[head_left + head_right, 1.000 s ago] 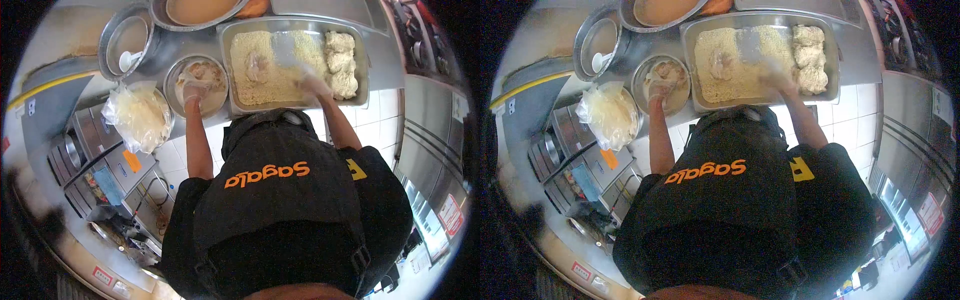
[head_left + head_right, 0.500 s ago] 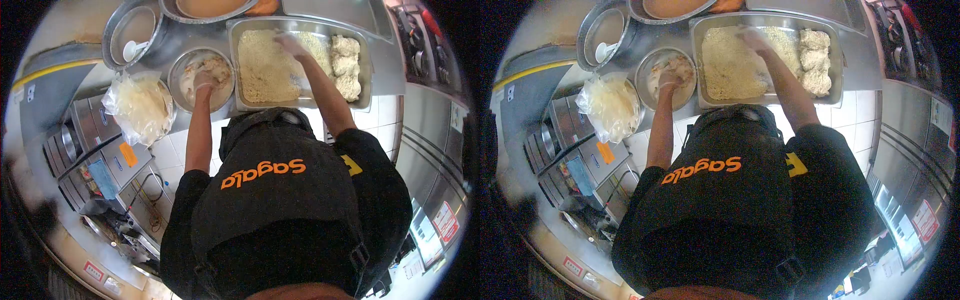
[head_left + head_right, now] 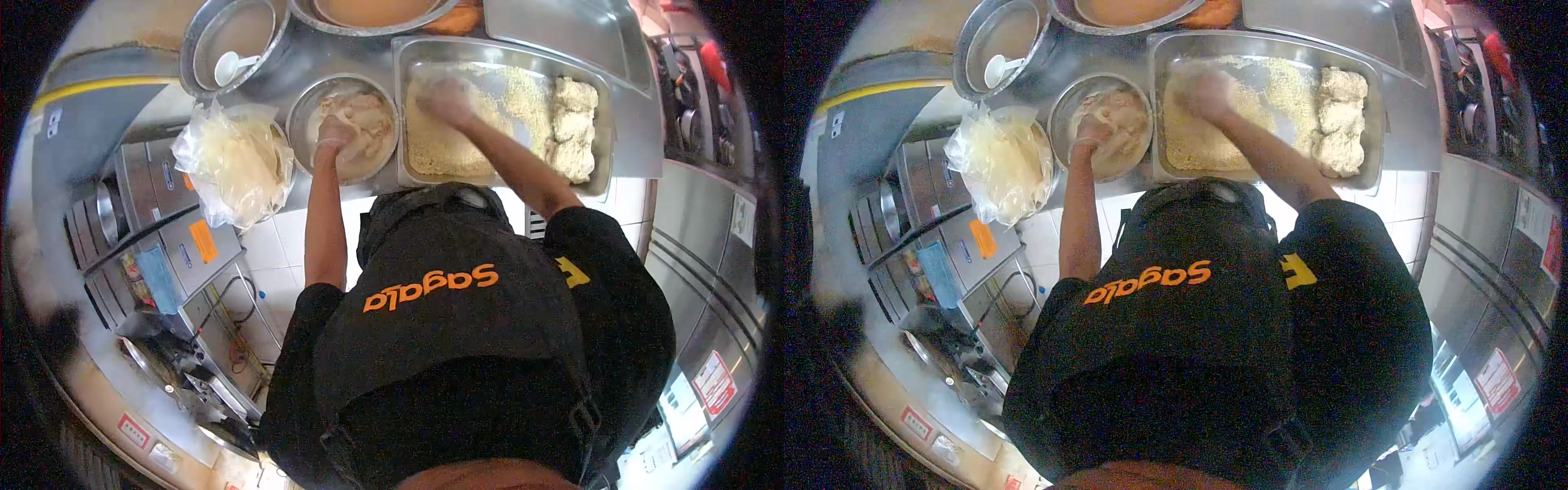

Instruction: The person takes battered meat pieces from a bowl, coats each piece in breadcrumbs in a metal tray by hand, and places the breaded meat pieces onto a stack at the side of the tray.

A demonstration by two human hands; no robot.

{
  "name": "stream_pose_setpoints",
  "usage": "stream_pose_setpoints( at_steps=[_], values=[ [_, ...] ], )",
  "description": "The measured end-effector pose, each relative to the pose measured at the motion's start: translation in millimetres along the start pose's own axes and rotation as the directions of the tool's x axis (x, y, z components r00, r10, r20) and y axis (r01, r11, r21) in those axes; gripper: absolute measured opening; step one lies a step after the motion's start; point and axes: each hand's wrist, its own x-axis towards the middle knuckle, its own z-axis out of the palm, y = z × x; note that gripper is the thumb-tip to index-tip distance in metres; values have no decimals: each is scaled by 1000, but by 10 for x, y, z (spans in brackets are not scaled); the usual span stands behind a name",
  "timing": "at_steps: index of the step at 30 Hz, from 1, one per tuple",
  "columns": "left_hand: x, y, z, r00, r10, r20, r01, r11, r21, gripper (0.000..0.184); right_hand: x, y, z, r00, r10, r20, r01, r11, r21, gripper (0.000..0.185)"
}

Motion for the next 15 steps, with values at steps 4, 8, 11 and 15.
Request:
stream_pose_setpoints(
  at_steps=[4,8,11,15],
  values=[
    [-231,69,-140,991,-60,-117,35,978,-206,31,-428,-514,-282,980,13,-199,-45,986,-158,40],
    [-406,36,-101,981,178,-80,-176,984,30,28,-320,-193,183,920,-139,-366,103,988,-116,41],
    [-603,460,-428,953,288,93,-301,872,387,27,-300,-214,130,927,-149,-344,109,985,-132,42],
    [-417,-65,160,982,130,-141,-165,946,-280,24,-99,-265,-447,948,316,32,-313,916,251,37]
  ],
)
